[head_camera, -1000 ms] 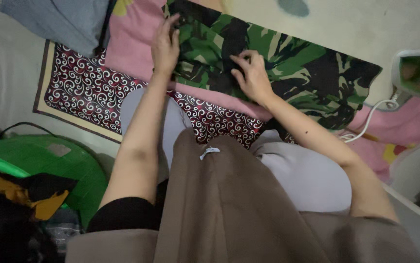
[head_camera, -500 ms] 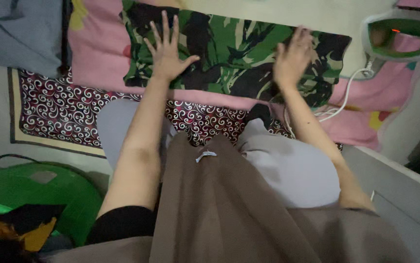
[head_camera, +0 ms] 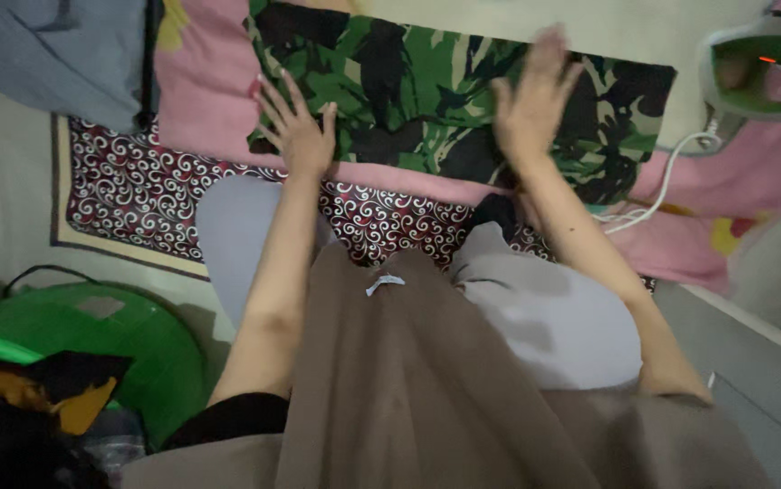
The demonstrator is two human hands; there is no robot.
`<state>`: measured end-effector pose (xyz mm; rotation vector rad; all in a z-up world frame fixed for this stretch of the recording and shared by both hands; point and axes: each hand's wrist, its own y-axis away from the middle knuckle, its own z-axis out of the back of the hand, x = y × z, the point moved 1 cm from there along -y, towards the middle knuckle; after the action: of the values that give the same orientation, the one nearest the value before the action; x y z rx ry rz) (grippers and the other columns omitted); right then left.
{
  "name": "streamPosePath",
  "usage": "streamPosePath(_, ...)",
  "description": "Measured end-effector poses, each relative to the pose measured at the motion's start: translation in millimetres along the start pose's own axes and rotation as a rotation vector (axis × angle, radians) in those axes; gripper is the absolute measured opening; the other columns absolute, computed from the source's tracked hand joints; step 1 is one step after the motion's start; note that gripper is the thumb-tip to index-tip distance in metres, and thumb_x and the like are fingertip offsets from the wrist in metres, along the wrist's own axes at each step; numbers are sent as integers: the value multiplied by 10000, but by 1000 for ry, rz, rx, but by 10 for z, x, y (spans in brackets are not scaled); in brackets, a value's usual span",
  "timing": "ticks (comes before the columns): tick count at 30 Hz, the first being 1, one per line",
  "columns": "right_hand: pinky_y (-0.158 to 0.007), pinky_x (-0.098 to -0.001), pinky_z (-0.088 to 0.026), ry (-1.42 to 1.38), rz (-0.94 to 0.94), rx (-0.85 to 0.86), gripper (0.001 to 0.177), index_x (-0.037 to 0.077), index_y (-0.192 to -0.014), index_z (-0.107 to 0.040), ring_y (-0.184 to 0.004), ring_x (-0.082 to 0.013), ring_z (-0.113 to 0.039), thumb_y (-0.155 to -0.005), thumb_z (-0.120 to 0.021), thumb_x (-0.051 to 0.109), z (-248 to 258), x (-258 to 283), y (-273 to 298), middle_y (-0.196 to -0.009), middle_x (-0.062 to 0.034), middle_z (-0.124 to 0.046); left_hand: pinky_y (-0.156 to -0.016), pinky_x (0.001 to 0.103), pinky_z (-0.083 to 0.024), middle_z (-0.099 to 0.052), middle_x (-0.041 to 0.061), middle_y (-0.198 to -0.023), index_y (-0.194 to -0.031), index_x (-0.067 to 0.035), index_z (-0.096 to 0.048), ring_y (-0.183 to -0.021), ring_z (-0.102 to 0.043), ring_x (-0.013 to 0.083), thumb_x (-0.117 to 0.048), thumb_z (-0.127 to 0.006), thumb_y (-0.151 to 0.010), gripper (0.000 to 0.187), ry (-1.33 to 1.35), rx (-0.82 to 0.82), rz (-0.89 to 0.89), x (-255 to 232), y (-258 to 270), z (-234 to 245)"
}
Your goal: The person irons a camouflage-patterned t-shirt on a bed using a green and white iron, then folds it. They then pick up a purple garment, unfold it, and lay it flat on the bed.
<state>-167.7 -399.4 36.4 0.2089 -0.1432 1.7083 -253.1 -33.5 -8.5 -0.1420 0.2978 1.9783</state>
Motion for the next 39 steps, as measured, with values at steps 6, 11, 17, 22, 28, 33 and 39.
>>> streamPosePath(6,-1268,-608,-25,-3,332,66,846,72,-1712,-161,-1625,-346,-69,-1112,-581,495,-110,675,8,-1753,-199,-83,-1188,666,-229,-221,259,-1645,-1651,-115,-7,-1488,-327,457,-617,-634,-966,1055,72,26,220,203,-53,55)
streamPosePath(11,-1261,-618,-31,-20,344,66,840,94,-1715,-171,-1623,-353,-85,-1104,-596,483,-110,736,0,-1753,-194,-82,-1143,629,-321,-548,216,-1428,-1592,-116,-228,-1267,-580,423,-674,-693,-857,1034,-24,113,286,352,-146,180)
streamPosePath(17,-1295,-576,-71,-156,488,98,832,83,-1698,-169,-1625,-354,-97,-1095,-603,456,-61,1164,-22,-1747,-199,-95,-974,522,-489,-714,173,-1111,-1320,0,-486,-1039,-694,336,-560,-902,-751,900,318,279,261,874,-384,137)
streamPosePath(22,-1325,-500,-108,-390,630,281,771,100,-1689,-181,-1625,-374,-114,-1109,-564,433,-83,1605,-33,-1752,-206,-112,-941,333,-590,-762,96,-1194,-1324,9,-618,-1056,-733,213,-98,-875,-811,583,1176,429,109,856,-413,115)
streamPosePath(28,-1374,-420,-132,-1310,458,509,732,72,-1711,-143,-1691,-322,-124,-1159,-430,458,-66,1840,-178,-1810,-176,-147,-1187,390,-452,-486,178,-1567,-1640,-29,-227,-1424,-513,276,-39,-856,-919,957,1399,218,-351,-226,133,440)
streamPosePath(33,-1246,-446,-278,-1490,40,543,917,37,-1652,-231,-1512,-355,-335,-944,-662,428,218,1267,-149,-1670,-226,-342,-1081,393,-507,-462,251,-1560,-1624,-37,-158,-1348,-580,326,-271,-836,-890,1026,1008,283,-400,-1189,524,825)
streamPosePath(39,-1164,-349,-360,-1223,-482,262,1017,-56,-1610,-293,-1454,-275,-434,-810,-786,334,444,-134,172,-1617,-224,-400,-1124,406,-477,-580,214,-1471,-1536,-95,-472,-1355,-583,358,-388,-753,-973,693,887,462,-780,-2008,1069,1141)
